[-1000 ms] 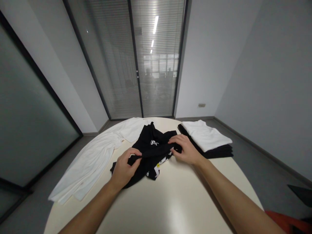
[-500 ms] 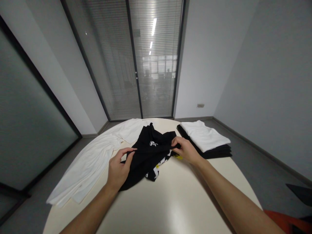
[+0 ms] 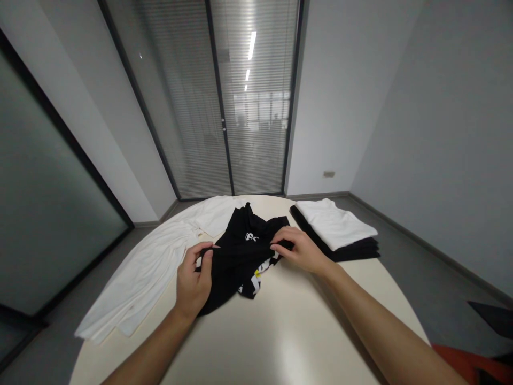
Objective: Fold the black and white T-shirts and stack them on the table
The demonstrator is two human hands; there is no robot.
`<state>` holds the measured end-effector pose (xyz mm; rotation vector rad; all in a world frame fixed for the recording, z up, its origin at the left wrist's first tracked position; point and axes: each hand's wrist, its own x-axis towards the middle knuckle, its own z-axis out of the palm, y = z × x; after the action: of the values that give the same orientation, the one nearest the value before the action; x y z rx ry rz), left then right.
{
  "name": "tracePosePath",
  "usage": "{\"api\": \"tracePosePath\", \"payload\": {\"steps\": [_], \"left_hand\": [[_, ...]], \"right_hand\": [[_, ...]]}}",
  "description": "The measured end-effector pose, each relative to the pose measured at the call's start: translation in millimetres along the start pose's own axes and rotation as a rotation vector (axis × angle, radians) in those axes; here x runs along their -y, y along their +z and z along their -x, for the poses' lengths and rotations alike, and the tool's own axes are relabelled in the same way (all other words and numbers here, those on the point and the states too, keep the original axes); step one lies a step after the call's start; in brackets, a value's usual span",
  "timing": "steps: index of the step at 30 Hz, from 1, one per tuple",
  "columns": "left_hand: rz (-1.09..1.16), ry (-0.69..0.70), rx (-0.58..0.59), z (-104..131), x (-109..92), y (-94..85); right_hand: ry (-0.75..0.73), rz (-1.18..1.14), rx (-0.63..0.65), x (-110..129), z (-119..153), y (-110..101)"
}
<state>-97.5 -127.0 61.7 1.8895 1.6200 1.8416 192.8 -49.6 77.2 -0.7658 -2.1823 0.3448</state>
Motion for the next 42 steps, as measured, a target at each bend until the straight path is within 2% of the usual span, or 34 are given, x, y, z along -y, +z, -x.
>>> {"api": "tracePosePath", "payload": {"steps": [6,11,15,23,28,31,34,37,39,42], "left_hand": [[0.067,-0.083,-0.038,-6,1,0.7],[0.113,-0.154,-0.051,-7,-1,-0.4],[0.188,-0.218,-0.015,-2,-2,-0.4],[0.178,-0.134,-0.001,1,-3,2.1],[0.189,0.017,0.071,7,-7,2.1],[0.168,0.194,0.224,14,-16,-0.3],[0.202,0.345,0.503,25,-32,-1.4],[0.257,0.394,0.831,38,-51,1.3],[0.259,0.412,1.025,48,-61,5.0],[0.236,0.478,1.194,65,-67,12.5]], "right_hand": [[0.051,-0.004,-0.013,1,3,-2],[0.093,-0.105,-0.12,0,1,1],[0.088,-0.141,-0.068,2,-1,0],[0.167,-0.231,0.084,7,1,-4],[0.255,-0.314,0.059,-4,3,-5],[0.356,-0.408,0.136,-11,7,-14],[0.475,-0.473,0.397,-16,12,-28],[0.561,-0.501,0.698,-16,18,-39],[0.635,-0.52,0.833,-15,21,-43],[0.734,-0.533,0.959,-11,20,-45]]}}
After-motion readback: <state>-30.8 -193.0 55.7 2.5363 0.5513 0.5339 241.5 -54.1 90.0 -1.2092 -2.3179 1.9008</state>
